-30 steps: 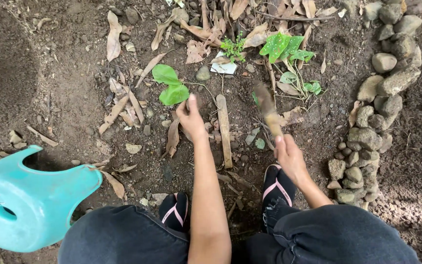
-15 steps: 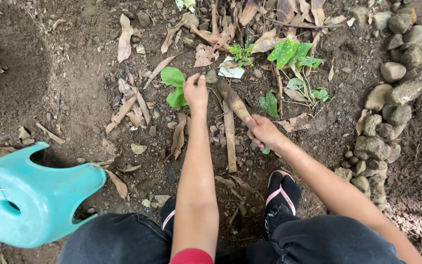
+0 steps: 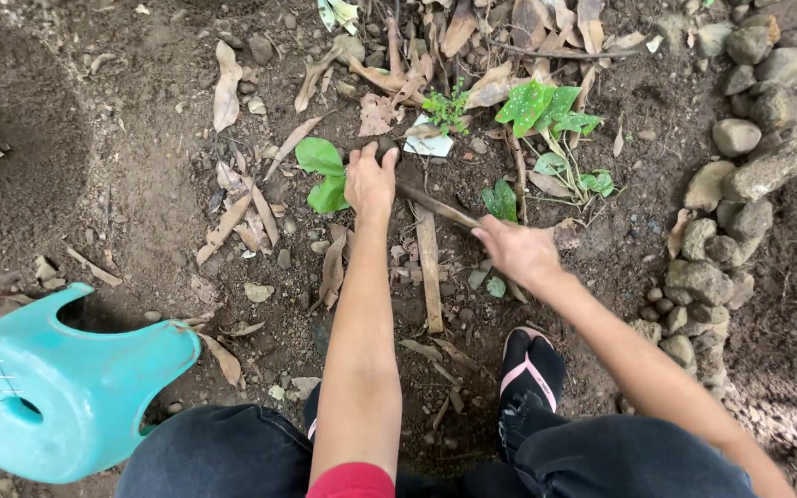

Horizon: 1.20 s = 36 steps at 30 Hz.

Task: The person is seen planting and arranging plants in a garden setting, using their hands and small sticks to dig and place the plants.

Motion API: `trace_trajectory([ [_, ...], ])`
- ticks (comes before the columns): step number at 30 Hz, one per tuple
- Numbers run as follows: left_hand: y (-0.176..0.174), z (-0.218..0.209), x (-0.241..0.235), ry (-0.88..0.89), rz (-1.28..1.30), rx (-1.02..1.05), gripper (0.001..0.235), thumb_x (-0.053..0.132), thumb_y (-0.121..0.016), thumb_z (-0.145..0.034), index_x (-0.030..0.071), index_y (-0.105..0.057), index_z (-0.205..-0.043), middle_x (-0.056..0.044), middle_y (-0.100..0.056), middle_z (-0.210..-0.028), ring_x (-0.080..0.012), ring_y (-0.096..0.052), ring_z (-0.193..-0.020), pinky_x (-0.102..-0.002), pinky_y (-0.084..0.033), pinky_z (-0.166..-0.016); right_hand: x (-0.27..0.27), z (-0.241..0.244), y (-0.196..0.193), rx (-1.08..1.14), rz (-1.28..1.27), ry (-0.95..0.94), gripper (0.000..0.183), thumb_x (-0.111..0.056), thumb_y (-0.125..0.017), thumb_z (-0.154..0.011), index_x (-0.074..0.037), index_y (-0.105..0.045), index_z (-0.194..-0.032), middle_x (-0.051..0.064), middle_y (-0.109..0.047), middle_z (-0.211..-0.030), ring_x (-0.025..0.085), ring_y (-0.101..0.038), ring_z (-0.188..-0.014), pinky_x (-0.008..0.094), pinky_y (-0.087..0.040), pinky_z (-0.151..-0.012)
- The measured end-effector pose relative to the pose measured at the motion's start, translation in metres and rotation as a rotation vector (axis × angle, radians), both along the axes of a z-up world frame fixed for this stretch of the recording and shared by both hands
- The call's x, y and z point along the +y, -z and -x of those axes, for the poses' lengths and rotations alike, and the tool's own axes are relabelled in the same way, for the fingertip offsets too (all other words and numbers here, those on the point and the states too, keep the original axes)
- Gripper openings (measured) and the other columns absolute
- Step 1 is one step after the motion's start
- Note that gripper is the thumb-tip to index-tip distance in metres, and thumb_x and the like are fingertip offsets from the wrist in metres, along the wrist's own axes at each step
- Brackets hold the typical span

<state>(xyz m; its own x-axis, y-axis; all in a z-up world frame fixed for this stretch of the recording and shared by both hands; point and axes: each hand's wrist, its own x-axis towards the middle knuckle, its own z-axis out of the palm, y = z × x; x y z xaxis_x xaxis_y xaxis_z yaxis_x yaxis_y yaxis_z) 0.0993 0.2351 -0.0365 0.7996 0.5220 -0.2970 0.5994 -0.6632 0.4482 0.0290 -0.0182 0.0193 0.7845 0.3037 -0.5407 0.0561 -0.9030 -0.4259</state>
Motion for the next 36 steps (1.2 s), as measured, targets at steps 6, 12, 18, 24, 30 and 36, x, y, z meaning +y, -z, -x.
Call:
trace_trajectory([
  [6,0.035,0.000,-0.002,0.120,-0.067,-0.021,0.053,0.035,-0.062,-0.095,0.014,-0.053,-0.143,-0.018,-0.053,-0.142,-0.0403,-0.059,-0.118,-0.052,-0.051,-0.090,-0.122,-0.043,-0.041,-0.893,-0.173,-0.076,0.024,-0.043,-0.038,-0.128,-0.025,-0.050,-0.139,0.010,-0.069,-0.106,0.021,-0.070,-0.079,0.028,-0.046,-0.055],
  [12,-0.006,-0.002,-0.019,0.113,-0.025,0.129,0.053,0.025,-0.062,-0.094,0.017,-0.044,-0.143,-0.011,-0.057,-0.137,-0.0379,-0.064,-0.112,-0.051,-0.052,-0.090,-0.212,-0.163,-0.061,-0.482,0.627,-0.027,0.038,-0.042,-0.046,-0.115,-0.046,-0.061,-0.150,0.013,-0.057,-0.079,0.020,-0.052,-0.058,0.031,-0.042,-0.043],
  [18,-0.006,0.004,-0.018,0.235,-0.177,0.095,0.048,0.016,-0.073,-0.089,0.011,-0.047,-0.130,-0.012,-0.059,-0.124,-0.0370,-0.064,-0.109,-0.050,-0.053,-0.088,-0.236,-0.262,-0.019,-0.080,0.696,0.057,0.049,-0.054,-0.057,-0.107,-0.015,-0.076,-0.131,0.016,-0.076,-0.111,0.033,-0.071,-0.102,0.047,-0.053,-0.083],
  [24,-0.019,0.002,-0.023,0.255,-0.198,0.205,0.055,0.016,-0.078,-0.086,0.012,-0.048,-0.131,-0.013,-0.052,-0.131,-0.0366,-0.063,-0.111,-0.050,-0.054,-0.088,-0.201,-0.303,-0.026,0.043,0.835,-0.010,0.039,-0.036,-0.059,-0.100,-0.007,-0.074,-0.122,0.012,-0.075,-0.106,0.029,-0.072,-0.091,0.044,-0.053,-0.073],
  [30,-0.015,0.008,-0.026,0.266,-0.244,0.208,0.058,0.016,-0.081,-0.082,0.010,-0.050,-0.130,-0.009,-0.056,-0.127,-0.0357,-0.062,-0.115,-0.050,-0.055,-0.089,-0.178,-0.317,-0.031,0.106,0.916,-0.056,0.058,-0.048,-0.042,-0.109,0.000,-0.075,-0.103,0.000,-0.061,-0.071,0.012,-0.044,-0.052,0.030,-0.036,-0.042],
  [36,-0.020,0.009,-0.039,0.297,-0.260,0.348,0.047,0.023,-0.077,-0.088,0.016,-0.049,-0.126,-0.015,-0.053,-0.130,-0.0362,-0.061,-0.114,-0.050,-0.055,-0.085,-0.170,-0.313,-0.040,-0.016,0.794,-0.015,0.026,-0.021,-0.065,-0.095,-0.014,-0.078,-0.116,-0.003,-0.074,-0.103,0.017,-0.069,-0.082,0.036,-0.047,-0.045],
])
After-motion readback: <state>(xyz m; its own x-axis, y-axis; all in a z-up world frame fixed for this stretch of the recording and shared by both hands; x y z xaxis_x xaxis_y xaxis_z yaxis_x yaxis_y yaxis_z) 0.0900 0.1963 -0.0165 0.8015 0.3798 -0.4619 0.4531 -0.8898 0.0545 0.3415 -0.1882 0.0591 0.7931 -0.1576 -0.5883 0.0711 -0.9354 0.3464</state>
